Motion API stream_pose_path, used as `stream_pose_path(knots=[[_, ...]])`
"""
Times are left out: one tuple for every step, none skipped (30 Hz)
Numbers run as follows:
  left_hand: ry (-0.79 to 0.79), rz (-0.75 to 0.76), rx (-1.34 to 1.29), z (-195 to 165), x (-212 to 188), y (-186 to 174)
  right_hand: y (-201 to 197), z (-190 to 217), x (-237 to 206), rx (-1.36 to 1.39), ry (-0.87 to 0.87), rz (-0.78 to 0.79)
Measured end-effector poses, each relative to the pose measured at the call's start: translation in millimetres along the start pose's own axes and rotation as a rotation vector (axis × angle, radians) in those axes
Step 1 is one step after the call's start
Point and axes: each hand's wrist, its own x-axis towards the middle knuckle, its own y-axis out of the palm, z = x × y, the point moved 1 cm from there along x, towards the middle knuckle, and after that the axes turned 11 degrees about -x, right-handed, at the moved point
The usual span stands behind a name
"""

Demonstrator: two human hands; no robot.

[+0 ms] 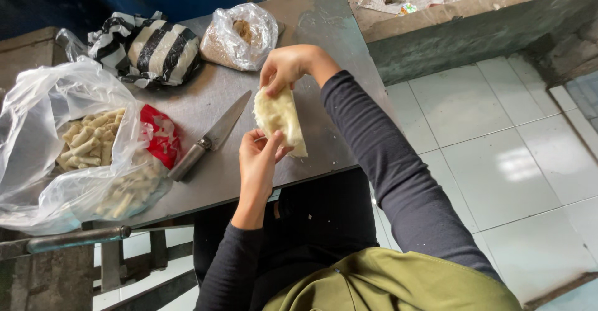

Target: The person peels a thin outer skin layer off round dough pieces by hand and sets the peeled dough aside, then uses a knife to cut a dough piece into smaller portions and moves the cut pieces toward a dough rolling machine.

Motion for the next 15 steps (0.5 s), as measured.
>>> stream_pose_path(knots=[[0.007, -0.002, 0.012, 2, -2, -1, 1, -1, 2, -0.025, 0.006, 0.000], [0.012, -0.003, 0.024, 3, -2, -1, 2, -2, 3, -0.049, 0.013, 0.000], [0.003, -0.009, 0.041, 4, -2, -2, 4, -3, 4, -0.072, 0.020, 0.004], [-0.004, -0.017, 0.055, 3, -2, -4, 6, -4, 5, -0.053, 0.031, -0.004], [-0.009, -0.026, 0.067, 3, -2, -6, 9, -5, 7, -0.038, 0.041, -0.012], [-0.030, -0.035, 0.089, 2, -1, -9, 11, -6, 8, -0.023, 0.052, -0.018], [-0.052, -0.043, 0.110, 2, -1, -11, 13, -7, 9, -0.035, 0.052, -0.030], [-0.073, -0.051, 0.130, 1, 0, -14, 14, -8, 10, -0.050, 0.051, -0.041], [-0.076, -0.047, 0.137, 0, 0, -16, 15, -8, 10, -0.065, 0.051, -0.053], [-0.079, -0.042, 0.143, -1, -1, -18, 16, -9, 10, -0.067, 0.062, -0.053], [-0.082, -0.035, 0.149, -1, -1, -19, 16, -9, 10, -0.071, 0.074, -0.055], [-0.092, -0.041, 0.165, -1, 0, -20, 16, -9, 9, -0.076, 0.087, -0.058], [-0.106, -0.047, 0.182, -2, 0, -21, 16, -9, 9, -0.080, 0.096, -0.060], [-0.119, -0.054, 0.200, -2, 0, -22, 16, -10, 8, -0.085, 0.106, -0.061], [-0.132, -0.051, 0.196, -2, 0, -22, 15, -9, 8, -0.092, 0.115, -0.063]])
